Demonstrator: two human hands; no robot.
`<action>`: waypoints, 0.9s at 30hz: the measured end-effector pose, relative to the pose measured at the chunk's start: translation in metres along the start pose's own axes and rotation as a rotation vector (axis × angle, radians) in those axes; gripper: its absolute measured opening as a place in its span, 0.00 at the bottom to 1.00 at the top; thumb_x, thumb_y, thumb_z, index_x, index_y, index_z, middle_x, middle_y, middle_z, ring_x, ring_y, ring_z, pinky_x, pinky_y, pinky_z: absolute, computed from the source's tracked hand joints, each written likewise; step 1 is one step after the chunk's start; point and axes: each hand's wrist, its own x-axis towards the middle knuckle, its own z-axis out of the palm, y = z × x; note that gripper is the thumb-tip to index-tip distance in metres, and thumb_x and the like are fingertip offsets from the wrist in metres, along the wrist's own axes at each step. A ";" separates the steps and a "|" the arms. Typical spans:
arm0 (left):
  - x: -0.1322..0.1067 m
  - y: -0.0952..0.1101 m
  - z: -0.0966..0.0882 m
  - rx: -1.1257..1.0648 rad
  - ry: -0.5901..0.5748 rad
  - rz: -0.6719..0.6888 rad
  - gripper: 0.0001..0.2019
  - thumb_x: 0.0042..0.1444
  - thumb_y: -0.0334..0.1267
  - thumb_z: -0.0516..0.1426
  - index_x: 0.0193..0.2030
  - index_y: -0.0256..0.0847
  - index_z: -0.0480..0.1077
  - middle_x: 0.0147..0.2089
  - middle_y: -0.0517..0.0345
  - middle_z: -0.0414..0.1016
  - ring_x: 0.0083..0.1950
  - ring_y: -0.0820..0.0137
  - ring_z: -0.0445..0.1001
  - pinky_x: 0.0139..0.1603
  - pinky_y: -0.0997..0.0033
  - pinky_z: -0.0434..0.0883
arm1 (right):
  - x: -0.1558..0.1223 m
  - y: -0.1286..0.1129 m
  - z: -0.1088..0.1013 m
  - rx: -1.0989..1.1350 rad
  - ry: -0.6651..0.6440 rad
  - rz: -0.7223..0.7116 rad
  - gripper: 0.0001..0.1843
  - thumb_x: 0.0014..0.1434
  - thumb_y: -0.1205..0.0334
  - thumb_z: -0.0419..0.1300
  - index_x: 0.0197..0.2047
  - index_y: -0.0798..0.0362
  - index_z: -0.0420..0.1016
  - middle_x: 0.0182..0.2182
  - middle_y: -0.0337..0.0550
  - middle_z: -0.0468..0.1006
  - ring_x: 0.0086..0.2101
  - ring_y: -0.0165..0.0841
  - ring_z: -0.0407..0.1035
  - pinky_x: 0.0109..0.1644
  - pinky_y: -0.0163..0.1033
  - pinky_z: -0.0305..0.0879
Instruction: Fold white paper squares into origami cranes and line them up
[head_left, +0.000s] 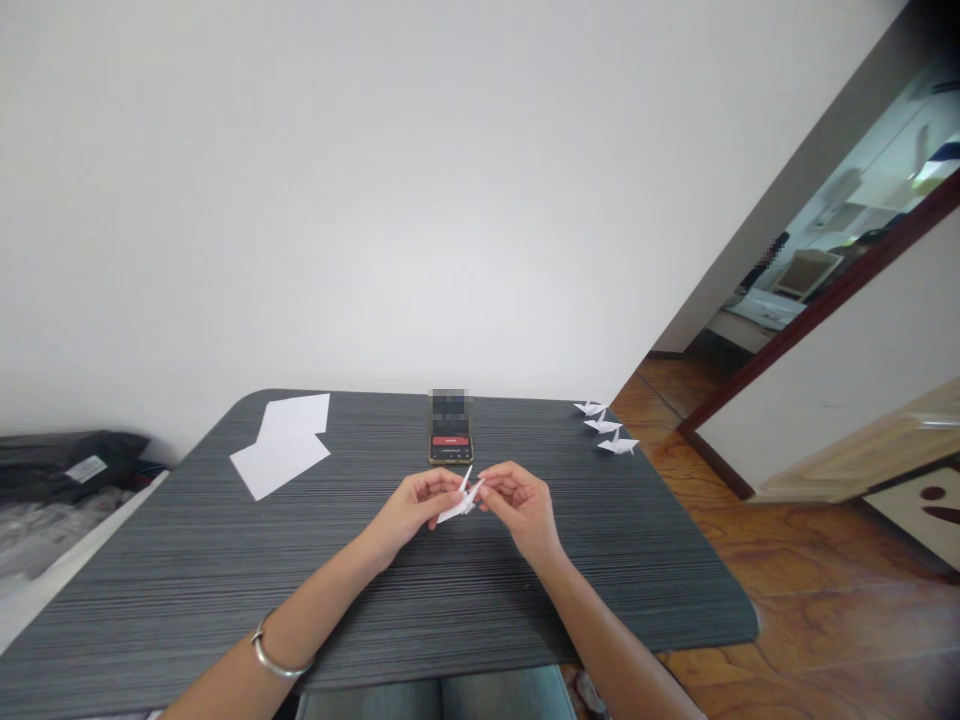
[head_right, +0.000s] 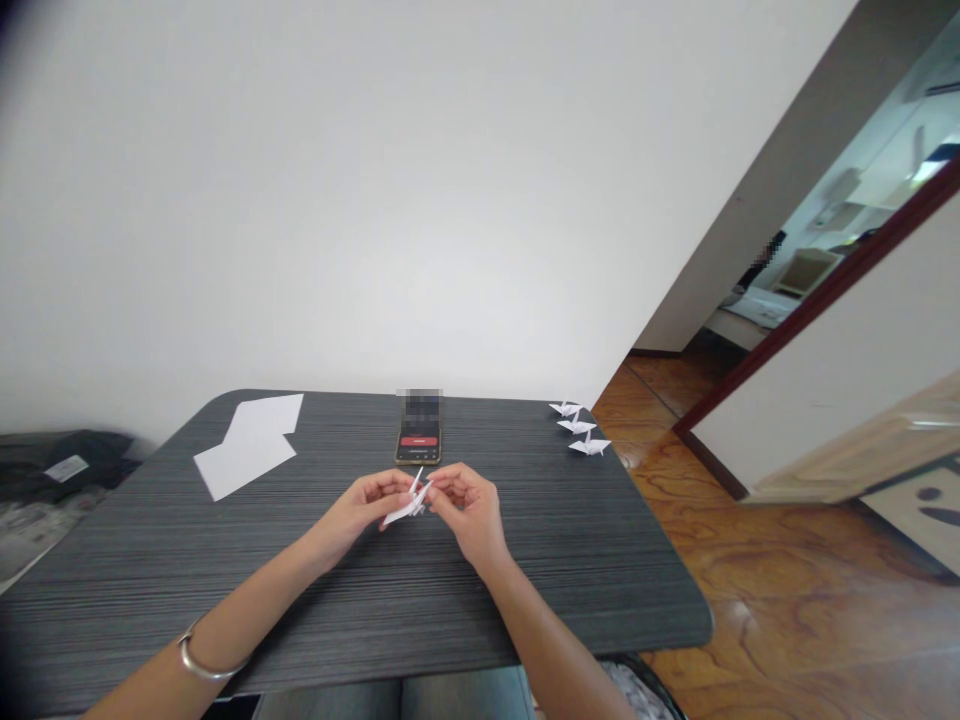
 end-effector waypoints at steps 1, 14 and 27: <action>-0.001 0.001 0.000 -0.016 -0.020 -0.024 0.14 0.46 0.42 0.60 0.38 0.34 0.71 0.28 0.58 0.71 0.24 0.79 0.64 0.19 0.82 0.56 | 0.000 0.000 0.000 -0.001 -0.005 0.000 0.06 0.48 0.62 0.61 0.31 0.52 0.70 0.24 0.39 0.75 0.26 0.30 0.70 0.27 0.35 0.68; 0.001 -0.002 -0.004 -0.073 -0.005 -0.030 0.13 0.45 0.40 0.61 0.34 0.33 0.71 0.24 0.60 0.69 0.23 0.78 0.66 0.25 0.79 0.64 | 0.002 -0.006 -0.008 -0.272 -0.148 -0.170 0.02 0.51 0.67 0.57 0.28 0.52 0.68 0.30 0.41 0.68 0.31 0.31 0.65 0.28 0.32 0.65; 0.000 -0.003 0.002 -0.093 -0.074 0.162 0.12 0.46 0.37 0.61 0.35 0.35 0.64 0.31 0.59 0.69 0.28 0.76 0.67 0.28 0.77 0.64 | 0.008 0.013 -0.006 -0.035 -0.168 0.296 0.17 0.53 0.49 0.55 0.31 0.55 0.73 0.24 0.40 0.74 0.25 0.27 0.67 0.22 0.28 0.63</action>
